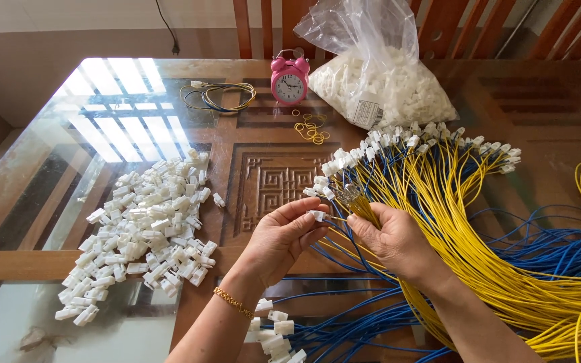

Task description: The person repeatedly picks white plastic connectors and attaches them to the ends of yellow and blue network cables. They handle the cables one at a time, aligning the connector with the cable end and pressing it into place. Finished cables are set aside on the table.

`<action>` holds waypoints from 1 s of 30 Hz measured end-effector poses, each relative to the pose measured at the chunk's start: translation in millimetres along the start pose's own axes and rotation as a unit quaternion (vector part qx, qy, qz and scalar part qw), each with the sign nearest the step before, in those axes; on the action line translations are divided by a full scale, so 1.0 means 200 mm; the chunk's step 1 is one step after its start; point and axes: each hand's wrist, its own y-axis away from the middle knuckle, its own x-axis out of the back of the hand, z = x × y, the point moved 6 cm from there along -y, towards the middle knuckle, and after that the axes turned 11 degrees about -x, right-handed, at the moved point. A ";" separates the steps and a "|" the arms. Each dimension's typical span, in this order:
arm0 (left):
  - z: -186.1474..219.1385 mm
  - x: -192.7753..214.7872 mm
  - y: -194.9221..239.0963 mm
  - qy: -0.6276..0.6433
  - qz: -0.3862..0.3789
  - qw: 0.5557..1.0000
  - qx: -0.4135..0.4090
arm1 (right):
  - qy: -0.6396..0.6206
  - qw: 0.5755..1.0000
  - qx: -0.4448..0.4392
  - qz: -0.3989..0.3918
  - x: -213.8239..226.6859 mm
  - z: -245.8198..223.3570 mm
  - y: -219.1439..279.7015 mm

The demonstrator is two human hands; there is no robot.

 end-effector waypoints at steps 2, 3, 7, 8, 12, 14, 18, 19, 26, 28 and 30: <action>0.00 0.00 0.00 -0.005 0.002 1.000 0.004 | -0.016 1.000 -0.015 -0.014 -0.01 0.04 0.01; 0.00 0.00 0.00 -0.005 0.001 1.000 0.004 | -0.016 1.000 -0.014 -0.013 -0.01 0.02 0.02; -0.01 0.01 0.00 -0.005 0.000 1.000 0.002 | -0.035 0.998 -0.033 -0.031 -0.02 0.00 0.03; -0.01 0.01 0.00 -0.005 0.000 1.000 0.002 | -0.042 0.998 -0.036 -0.036 -0.02 0.00 0.03; -0.01 0.00 0.00 -0.007 0.000 1.000 0.003 | -0.028 0.999 -0.033 -0.031 -0.02 0.03 0.02; 0.00 -0.01 0.01 -0.015 0.000 1.000 0.000 | -0.001 0.999 -0.036 -0.015 -0.02 0.05 0.02; -0.02 0.00 0.00 -0.032 -0.002 0.999 -0.004 | 0.032 0.999 -0.023 0.018 0.02 -0.03 0.03; -0.03 0.00 0.00 -0.042 -0.002 0.999 -0.007 | 0.048 0.998 -0.030 0.027 0.03 -0.02 0.04; -0.02 -0.03 0.01 -0.090 -0.004 0.996 -0.017 | 0.090 0.993 -0.008 0.073 0.04 -0.05 0.08; -0.04 -0.02 0.01 -0.099 -0.007 0.995 -0.019 | 0.088 0.993 0.000 0.078 0.04 -0.03 0.07; -0.04 -0.02 0.00 -0.108 -0.010 0.994 -0.021 | 0.086 0.993 0.007 0.083 0.03 -0.02 0.07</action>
